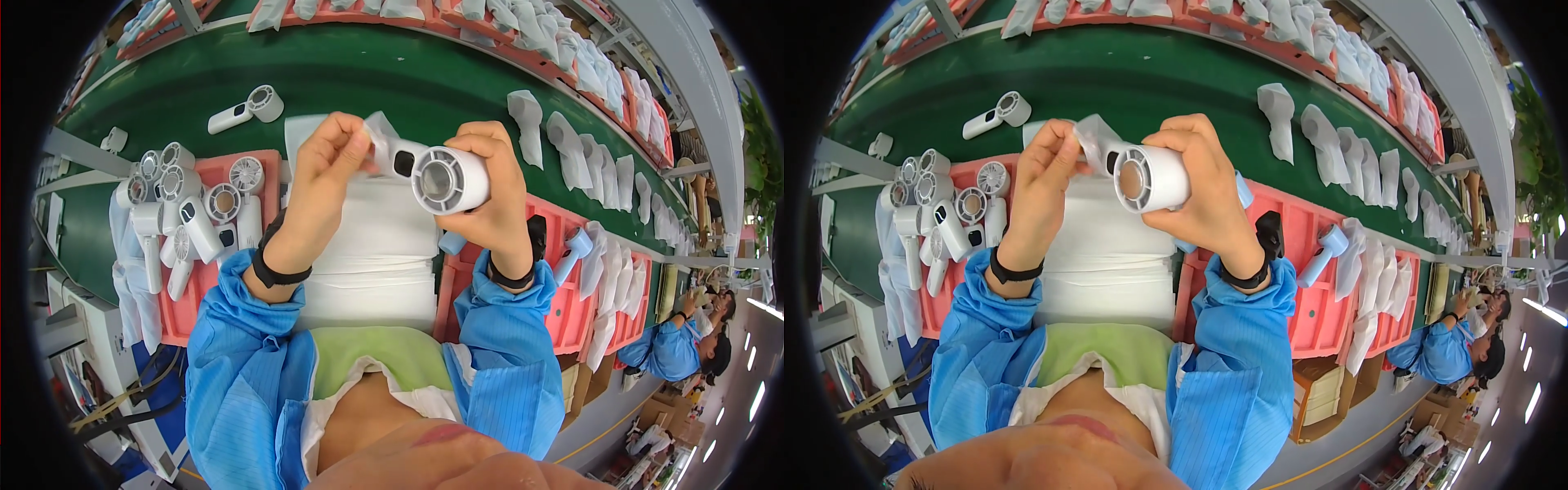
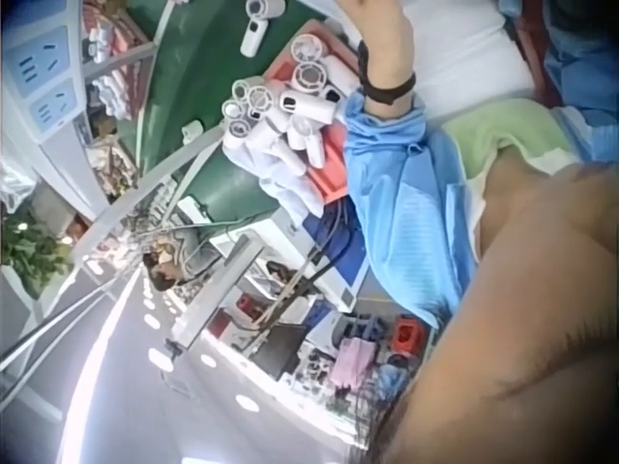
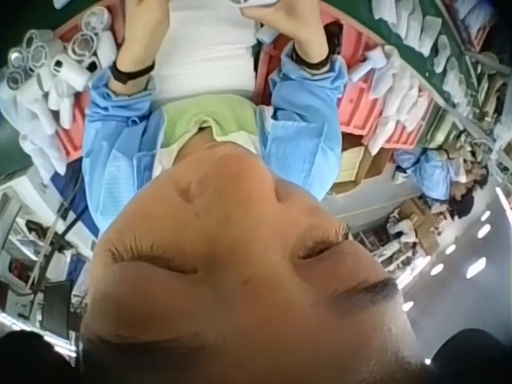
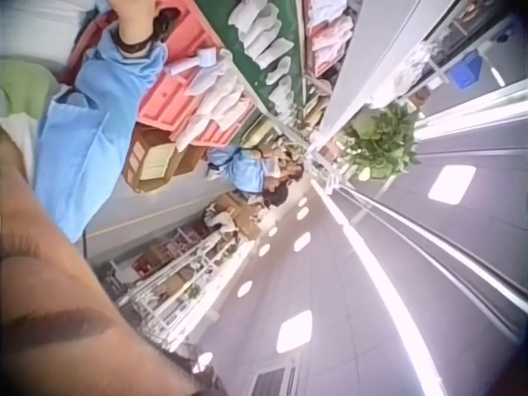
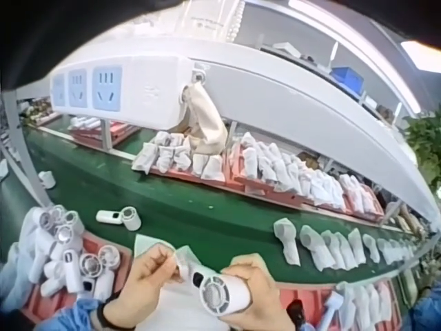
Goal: The person packages handheld fans by hand, picking up each fan, wrapping it in a foam sheet, and placing the wrapped fan into a pink tray.
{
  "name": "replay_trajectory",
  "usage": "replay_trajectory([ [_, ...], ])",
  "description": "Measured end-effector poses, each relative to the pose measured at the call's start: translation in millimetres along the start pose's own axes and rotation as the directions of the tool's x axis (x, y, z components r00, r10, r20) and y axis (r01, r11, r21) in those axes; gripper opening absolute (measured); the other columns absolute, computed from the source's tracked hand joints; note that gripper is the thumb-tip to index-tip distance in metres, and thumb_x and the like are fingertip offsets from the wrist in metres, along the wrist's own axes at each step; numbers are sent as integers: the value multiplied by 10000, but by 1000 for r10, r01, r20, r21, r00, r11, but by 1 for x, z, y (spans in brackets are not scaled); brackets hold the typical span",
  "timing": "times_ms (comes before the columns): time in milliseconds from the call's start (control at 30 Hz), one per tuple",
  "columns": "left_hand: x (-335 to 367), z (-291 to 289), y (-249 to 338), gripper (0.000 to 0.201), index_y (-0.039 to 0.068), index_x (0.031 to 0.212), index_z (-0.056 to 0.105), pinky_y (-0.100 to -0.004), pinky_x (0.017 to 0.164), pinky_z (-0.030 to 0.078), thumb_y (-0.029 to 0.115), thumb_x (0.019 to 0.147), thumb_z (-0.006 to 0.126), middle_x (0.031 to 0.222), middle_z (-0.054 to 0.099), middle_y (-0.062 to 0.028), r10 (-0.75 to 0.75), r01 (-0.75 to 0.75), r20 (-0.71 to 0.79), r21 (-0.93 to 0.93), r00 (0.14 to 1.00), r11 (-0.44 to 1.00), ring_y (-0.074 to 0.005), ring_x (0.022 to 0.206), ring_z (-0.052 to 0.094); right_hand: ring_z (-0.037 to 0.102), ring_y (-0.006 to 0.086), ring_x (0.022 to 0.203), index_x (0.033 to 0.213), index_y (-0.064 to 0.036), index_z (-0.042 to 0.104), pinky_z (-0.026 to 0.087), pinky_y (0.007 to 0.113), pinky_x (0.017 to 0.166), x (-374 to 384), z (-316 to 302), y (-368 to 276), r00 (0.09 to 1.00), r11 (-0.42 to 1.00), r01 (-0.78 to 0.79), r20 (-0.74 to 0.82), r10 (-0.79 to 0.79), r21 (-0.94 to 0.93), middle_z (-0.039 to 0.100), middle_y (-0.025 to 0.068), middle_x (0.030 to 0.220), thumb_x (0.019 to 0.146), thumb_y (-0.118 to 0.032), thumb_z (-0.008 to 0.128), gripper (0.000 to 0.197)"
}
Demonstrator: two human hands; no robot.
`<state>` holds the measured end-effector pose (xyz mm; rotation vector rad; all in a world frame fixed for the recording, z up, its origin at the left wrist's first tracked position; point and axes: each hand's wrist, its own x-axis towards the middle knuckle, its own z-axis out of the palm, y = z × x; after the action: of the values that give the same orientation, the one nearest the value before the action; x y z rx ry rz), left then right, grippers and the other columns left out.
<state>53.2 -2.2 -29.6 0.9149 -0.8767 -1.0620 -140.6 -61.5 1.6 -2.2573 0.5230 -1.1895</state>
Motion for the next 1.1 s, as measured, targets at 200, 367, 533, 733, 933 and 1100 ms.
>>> replay_trajectory([
  [200,15,-11,-5,191,34,931,584,-224,749,429,221,964,568,799,592,14,-46,54,59,-148,997,987,-77,806,534,548,233,900,1055,-22,541,465,315,785,-2,-3,-1,991,968,9,-131,-43,-250,524,137,1013,504,-1,753,591],
  [367,18,-17,-16,142,0,923,641,-219,671,422,139,901,654,792,593,2,44,-61,83,213,996,975,-72,739,518,553,309,897,1084,-34,537,479,359,751,-4,-11,-9,988,976,-13,-151,-20,-216,510,161,1021,491,-6,781,642],
  [533,9,-13,3,110,-22,909,691,-234,571,412,58,835,715,772,591,-1,210,-198,5,359,978,912,-62,683,519,555,281,877,1107,-16,555,481,321,760,-4,18,-4,994,995,25,-99,-35,-99,499,147,1058,533,-13,790,620],
  [733,-22,12,12,89,-10,875,706,-245,543,423,39,803,723,758,590,-36,288,-292,73,397,955,870,-103,659,559,568,295,887,1191,-5,555,495,336,731,-6,48,12,999,946,-38,-21,33,-321,500,150,1076,572,-55,818,675],
  [933,-36,27,-9,299,53,1016,695,-282,545,471,-10,726,724,890,601,-102,437,-527,323,679,839,511,-210,691,597,544,315,944,1190,16,525,505,354,727,-7,48,24,998,946,-47,15,55,-321,482,153,1074,601,-15,793,648],
  [1100,-22,29,-2,415,87,1102,663,-324,628,507,-11,704,724,1085,578,-114,451,-526,326,723,831,448,-247,825,605,564,254,999,1256,-5,468,510,338,755,-8,49,30,942,948,-311,-155,297,-75,508,132,1102,620,-25,768,704],
])
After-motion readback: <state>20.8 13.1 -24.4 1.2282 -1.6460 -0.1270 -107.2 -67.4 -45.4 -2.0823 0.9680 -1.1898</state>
